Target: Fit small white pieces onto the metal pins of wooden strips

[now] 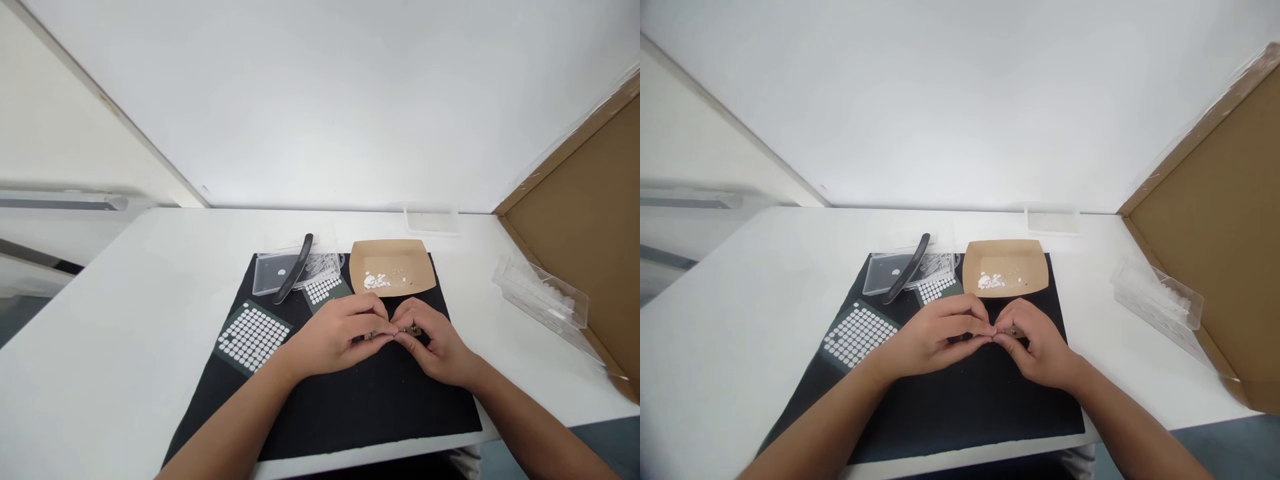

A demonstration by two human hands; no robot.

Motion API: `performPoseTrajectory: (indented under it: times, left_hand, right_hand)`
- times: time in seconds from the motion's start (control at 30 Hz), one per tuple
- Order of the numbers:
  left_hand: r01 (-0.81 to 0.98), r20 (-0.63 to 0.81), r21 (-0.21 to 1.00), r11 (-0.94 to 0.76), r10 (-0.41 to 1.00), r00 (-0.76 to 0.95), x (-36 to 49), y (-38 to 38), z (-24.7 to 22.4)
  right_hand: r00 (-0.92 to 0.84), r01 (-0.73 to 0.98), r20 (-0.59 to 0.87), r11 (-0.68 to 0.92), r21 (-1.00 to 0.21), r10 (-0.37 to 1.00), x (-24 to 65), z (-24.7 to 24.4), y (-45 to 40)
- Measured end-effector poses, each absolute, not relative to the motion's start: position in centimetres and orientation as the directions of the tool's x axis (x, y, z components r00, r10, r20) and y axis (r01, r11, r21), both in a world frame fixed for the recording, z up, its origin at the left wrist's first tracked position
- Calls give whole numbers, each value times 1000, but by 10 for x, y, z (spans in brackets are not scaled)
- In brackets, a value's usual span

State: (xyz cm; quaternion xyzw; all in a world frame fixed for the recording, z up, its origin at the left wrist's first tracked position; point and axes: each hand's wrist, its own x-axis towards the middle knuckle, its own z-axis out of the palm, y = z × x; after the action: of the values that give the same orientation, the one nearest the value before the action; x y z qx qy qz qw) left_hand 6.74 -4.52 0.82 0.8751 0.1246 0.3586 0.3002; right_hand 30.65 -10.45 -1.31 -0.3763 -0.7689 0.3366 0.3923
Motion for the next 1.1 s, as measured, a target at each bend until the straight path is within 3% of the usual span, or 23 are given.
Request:
performPoseTrajectory:
  times: [0.37,0.77,0.9,1.1]
  left_hand:
    - [30,371,774,-632,493,787,63,-44,11]
    - [69,316,794,-604,507,802,67,-50,17]
    - [63,349,785,-616,525,776,69,-52,16]
    - [-31,513,736,-677,527,678,74,-52,11]
  right_hand:
    - [-425,245,261,388,-889,867,307,-8,-106]
    - [-476,196,297,429,-881,828,313,-6,-102]
    - [-449,223,346,478,-850,824,312,-7,-102]
    - [-405,231,474,589,-775,782,311,-9,-101]
